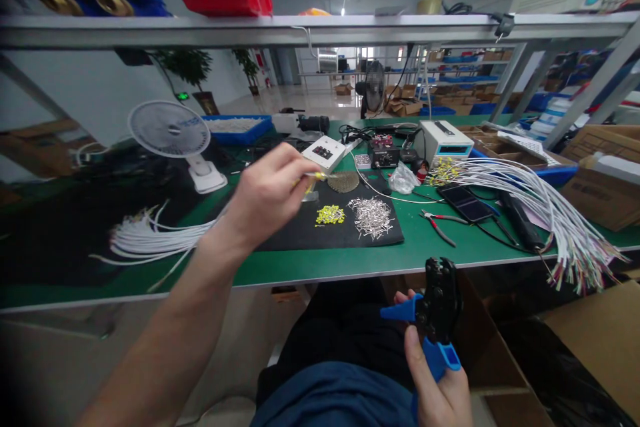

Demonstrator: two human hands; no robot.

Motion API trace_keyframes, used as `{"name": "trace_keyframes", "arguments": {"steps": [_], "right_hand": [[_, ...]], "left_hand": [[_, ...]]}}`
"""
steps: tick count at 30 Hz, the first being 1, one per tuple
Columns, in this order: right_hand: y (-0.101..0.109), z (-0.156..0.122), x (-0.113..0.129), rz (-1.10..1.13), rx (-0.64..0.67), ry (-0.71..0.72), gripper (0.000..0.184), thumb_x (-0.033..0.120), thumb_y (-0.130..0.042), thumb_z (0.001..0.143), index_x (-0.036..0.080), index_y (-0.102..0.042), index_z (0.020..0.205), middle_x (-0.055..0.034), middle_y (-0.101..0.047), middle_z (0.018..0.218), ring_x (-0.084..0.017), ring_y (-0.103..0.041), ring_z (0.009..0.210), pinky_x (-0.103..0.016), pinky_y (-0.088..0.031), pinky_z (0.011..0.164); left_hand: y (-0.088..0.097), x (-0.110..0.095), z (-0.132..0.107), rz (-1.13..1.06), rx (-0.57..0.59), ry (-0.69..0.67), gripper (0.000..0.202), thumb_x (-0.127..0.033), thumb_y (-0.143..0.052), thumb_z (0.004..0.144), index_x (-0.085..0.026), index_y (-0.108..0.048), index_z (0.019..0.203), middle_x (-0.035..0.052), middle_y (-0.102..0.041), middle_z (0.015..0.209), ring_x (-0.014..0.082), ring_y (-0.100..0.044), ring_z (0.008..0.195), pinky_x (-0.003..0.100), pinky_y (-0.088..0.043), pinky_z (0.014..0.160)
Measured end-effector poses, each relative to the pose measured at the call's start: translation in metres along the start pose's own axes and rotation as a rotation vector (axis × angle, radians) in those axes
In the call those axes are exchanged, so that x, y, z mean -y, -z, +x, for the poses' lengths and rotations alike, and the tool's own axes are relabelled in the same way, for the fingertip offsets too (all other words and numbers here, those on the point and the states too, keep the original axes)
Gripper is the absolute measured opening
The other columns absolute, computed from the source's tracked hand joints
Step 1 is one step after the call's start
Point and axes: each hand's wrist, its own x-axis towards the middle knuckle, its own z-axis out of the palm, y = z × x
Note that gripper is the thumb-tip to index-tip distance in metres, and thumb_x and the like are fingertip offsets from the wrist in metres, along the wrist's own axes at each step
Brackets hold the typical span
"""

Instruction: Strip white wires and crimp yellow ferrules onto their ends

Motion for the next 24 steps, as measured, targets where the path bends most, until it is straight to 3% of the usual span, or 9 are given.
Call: {"name": "trace_keyframes", "arguments": {"steps": [5,7,9,13,19,21,24], "right_hand": [[0.007,0.015,-0.009,0.033,0.005,0.031,0.045,0.053,-0.069,0.097,0.026,-0.071,0.134,-0.0113,-0.074,0.135,-0.039,-0.063,0.134,-0.057,-0.047,0.117],[0.015,0.023,-0.013,0.014,0.018,0.026,0.043,0.053,-0.067,0.099,0.025,-0.073,0.131,-0.0126,-0.075,0.133,-0.04,-0.064,0.132,-0.059,-0.05,0.113],[0.022,0.027,-0.017,0.008,0.027,0.024,0.044,0.053,-0.066,0.099,0.024,-0.072,0.132,-0.0136,-0.074,0.135,-0.04,-0.063,0.133,-0.059,-0.051,0.112],[0.029,0.027,-0.027,0.04,0.017,0.02,0.055,0.054,-0.07,0.096,0.023,-0.066,0.141,-0.0154,-0.069,0.142,-0.041,-0.058,0.138,-0.062,-0.049,0.113],[0.024,0.022,-0.025,0.239,-0.089,-0.105,0.07,0.048,-0.08,0.085,0.023,-0.059,0.147,-0.0161,-0.067,0.143,-0.043,-0.057,0.139,-0.067,-0.039,0.12],[0.02,0.017,-0.014,0.245,-0.101,-0.117,0.068,0.049,-0.08,0.085,0.022,-0.062,0.145,-0.0156,-0.068,0.142,-0.042,-0.055,0.141,-0.063,-0.037,0.122],[0.014,0.005,0.007,0.24,-0.014,-0.159,0.055,0.048,-0.075,0.093,0.024,-0.065,0.141,-0.0111,-0.065,0.148,-0.036,-0.05,0.147,-0.054,-0.034,0.125]], "left_hand": [[-0.097,-0.033,-0.043,-0.089,0.207,-0.011,0.021,-0.018,-0.051,0.108,-0.011,-0.07,0.111,0.0105,-0.064,0.105,0.0231,-0.062,0.099,0.034,-0.053,0.088],[-0.123,-0.04,-0.058,-0.117,0.28,-0.013,0.017,-0.021,-0.056,0.107,-0.013,-0.07,0.111,0.0098,-0.065,0.106,0.0234,-0.063,0.101,0.034,-0.054,0.09],[-0.138,-0.042,-0.068,-0.148,0.338,-0.011,0.019,-0.024,-0.064,0.104,-0.014,-0.068,0.12,0.009,-0.066,0.113,0.0237,-0.063,0.107,0.036,-0.054,0.094],[-0.136,-0.026,-0.08,-0.167,0.4,0.052,0.04,-0.029,-0.069,0.102,-0.018,-0.059,0.138,0.0084,-0.065,0.129,0.0242,-0.064,0.117,0.041,-0.054,0.101],[-0.118,0.031,-0.092,0.065,0.466,0.285,0.015,-0.024,-0.064,0.103,-0.014,-0.068,0.113,0.0091,-0.069,0.116,0.0258,-0.066,0.111,0.048,-0.055,0.098],[-0.119,0.04,-0.092,0.099,0.515,0.292,0.014,-0.026,-0.067,0.102,-0.014,-0.069,0.109,0.0082,-0.07,0.113,0.0254,-0.067,0.109,0.048,-0.056,0.098],[-0.124,0.043,-0.091,0.088,0.551,0.283,0.014,-0.026,-0.068,0.101,-0.014,-0.07,0.107,0.0082,-0.07,0.114,0.0258,-0.067,0.111,0.049,-0.055,0.1]]}}
